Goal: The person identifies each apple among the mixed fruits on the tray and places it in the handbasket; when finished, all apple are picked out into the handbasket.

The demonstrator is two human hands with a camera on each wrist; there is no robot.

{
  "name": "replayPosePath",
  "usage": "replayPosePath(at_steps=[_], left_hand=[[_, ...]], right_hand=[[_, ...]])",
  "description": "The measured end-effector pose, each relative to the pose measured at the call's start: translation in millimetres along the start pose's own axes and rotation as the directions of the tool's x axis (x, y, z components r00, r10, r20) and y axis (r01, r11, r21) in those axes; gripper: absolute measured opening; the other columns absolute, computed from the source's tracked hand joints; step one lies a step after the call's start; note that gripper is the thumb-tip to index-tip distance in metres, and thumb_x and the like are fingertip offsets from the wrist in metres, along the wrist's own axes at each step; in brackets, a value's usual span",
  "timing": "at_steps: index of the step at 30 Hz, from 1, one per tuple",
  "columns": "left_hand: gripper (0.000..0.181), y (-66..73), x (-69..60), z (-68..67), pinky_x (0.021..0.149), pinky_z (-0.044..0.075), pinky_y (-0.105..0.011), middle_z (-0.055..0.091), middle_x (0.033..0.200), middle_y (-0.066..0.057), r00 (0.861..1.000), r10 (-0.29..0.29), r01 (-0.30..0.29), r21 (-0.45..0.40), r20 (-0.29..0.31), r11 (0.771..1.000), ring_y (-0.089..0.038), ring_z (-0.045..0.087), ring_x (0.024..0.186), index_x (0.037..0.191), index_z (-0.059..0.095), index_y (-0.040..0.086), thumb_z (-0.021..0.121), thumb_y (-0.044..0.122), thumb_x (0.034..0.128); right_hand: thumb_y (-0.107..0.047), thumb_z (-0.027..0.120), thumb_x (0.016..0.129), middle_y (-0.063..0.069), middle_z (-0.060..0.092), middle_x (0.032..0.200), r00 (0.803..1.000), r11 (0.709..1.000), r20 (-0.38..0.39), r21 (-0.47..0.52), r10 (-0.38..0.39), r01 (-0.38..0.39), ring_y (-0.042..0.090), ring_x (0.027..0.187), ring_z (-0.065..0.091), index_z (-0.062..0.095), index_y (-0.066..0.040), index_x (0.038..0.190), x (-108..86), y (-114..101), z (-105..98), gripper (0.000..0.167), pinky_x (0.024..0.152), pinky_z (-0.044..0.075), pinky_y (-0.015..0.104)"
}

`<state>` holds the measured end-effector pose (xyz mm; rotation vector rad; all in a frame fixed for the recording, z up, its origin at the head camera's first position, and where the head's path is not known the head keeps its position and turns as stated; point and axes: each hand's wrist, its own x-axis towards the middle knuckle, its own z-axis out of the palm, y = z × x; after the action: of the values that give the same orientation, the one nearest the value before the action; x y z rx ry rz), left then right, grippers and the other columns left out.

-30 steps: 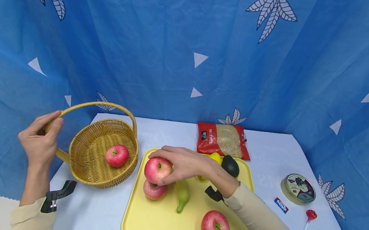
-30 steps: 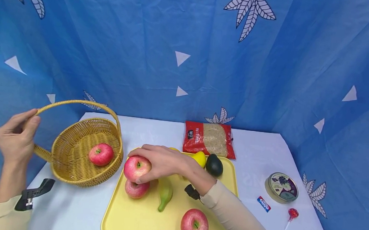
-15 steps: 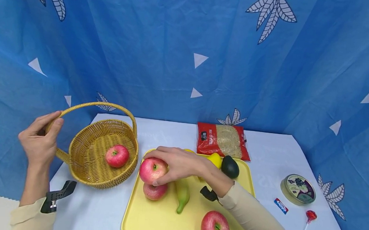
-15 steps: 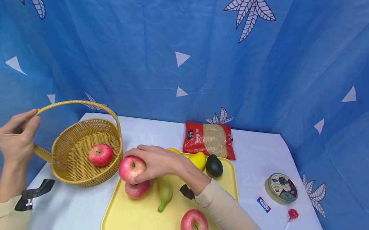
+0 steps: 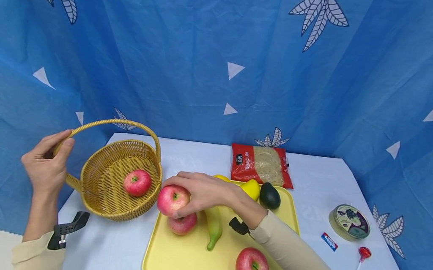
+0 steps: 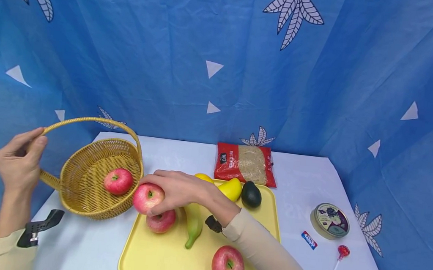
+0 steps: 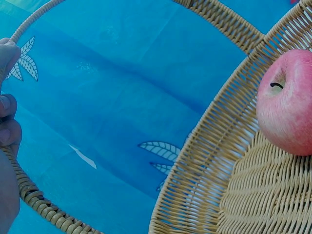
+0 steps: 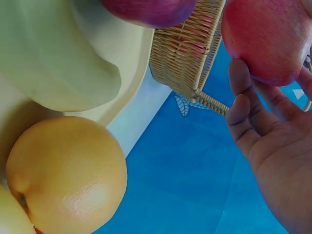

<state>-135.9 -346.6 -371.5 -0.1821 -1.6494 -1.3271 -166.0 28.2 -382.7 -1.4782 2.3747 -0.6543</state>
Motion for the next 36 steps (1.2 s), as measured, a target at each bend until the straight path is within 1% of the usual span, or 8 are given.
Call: replayPosePath(at_steps=[6,12,18,23,29,36], left_hand=[[0.021,3.8,0.4,1.3,0.069,0.049,-0.011,0.077,0.102,-0.007,1.0,0.001,-0.001,0.007,0.0,1.0,-0.004,0.067,0.082,0.107,0.072,-0.014,0.071,-0.009,0.087],[0.021,3.3,0.7,1.4,0.07,0.05,-0.011,0.077,0.103,-0.008,1.0,-0.005,0.005,0.002,0.001,1.0,-0.004,0.068,0.082,0.107,0.072,-0.014,0.071,-0.009,0.0872],[0.021,4.1,0.8,1.8,0.07,0.05,-0.011,0.076,0.103,-0.011,1.0,-0.01,0.01,0.005,0.0,1.0,-0.004,0.068,0.082,0.107,0.072,-0.013,0.071,-0.009,0.0873],[0.021,6.3,0.7,2.2,0.07,0.05,-0.01,0.076,0.103,-0.011,1.0,-0.011,0.011,0.015,0.004,1.0,-0.004,0.068,0.082,0.108,0.073,-0.013,0.071,-0.009,0.0872],[0.021,3.0,0.5,1.1,0.071,0.05,-0.011,0.076,0.103,-0.011,1.0,-0.01,0.01,0.006,0.005,1.0,-0.004,0.068,0.083,0.108,0.072,-0.013,0.071,-0.009,0.087],[0.021,2.4,-0.4,0.8,0.07,0.05,-0.011,0.077,0.103,-0.01,1.0,-0.018,0.018,0.005,-0.007,1.0,-0.005,0.068,0.083,0.108,0.072,-0.013,0.072,-0.009,0.0872]], right_hand=[[-0.062,0.075,0.078,-0.021,0.053,0.114,1.0,1.0,0.006,-0.006,-0.004,0.004,-0.004,0.1,0.052,0.05,-0.042,0.138,7.6,-4.2,-0.5,0.068,0.086,0.048,0.02],[-0.062,0.075,0.078,-0.021,0.052,0.115,1.0,1.0,0.028,-0.008,0.004,-0.004,-0.004,0.101,0.052,0.049,-0.041,0.139,15.3,-8.3,-0.4,0.069,0.086,0.047,0.019],[-0.061,0.074,0.079,-0.024,0.05,0.116,1.0,1.0,0.026,-0.014,-0.012,0.013,-0.009,0.102,0.049,0.049,-0.043,0.138,24.6,-11.1,1.8,0.067,0.09,0.045,0.017],[-0.062,0.074,0.078,-0.027,0.048,0.117,1.0,1.0,0.017,-0.011,-0.025,0.025,-0.012,0.102,0.046,0.049,-0.044,0.137,33.0,-12.5,3.5,0.066,0.088,0.044,0.015],[-0.064,0.074,0.078,-0.026,0.05,0.119,0.999,0.999,0.005,-0.015,-0.041,0.041,-0.011,0.103,0.047,0.05,-0.043,0.136,41.6,-14.1,3.8,0.066,0.087,0.044,0.014],[-0.066,0.073,0.078,-0.025,0.049,0.124,0.999,0.999,0.017,-0.019,-0.042,0.042,-0.01,0.107,0.046,0.048,-0.041,0.141,48.8,-15.1,2.5,0.072,0.091,0.043,0.015]])
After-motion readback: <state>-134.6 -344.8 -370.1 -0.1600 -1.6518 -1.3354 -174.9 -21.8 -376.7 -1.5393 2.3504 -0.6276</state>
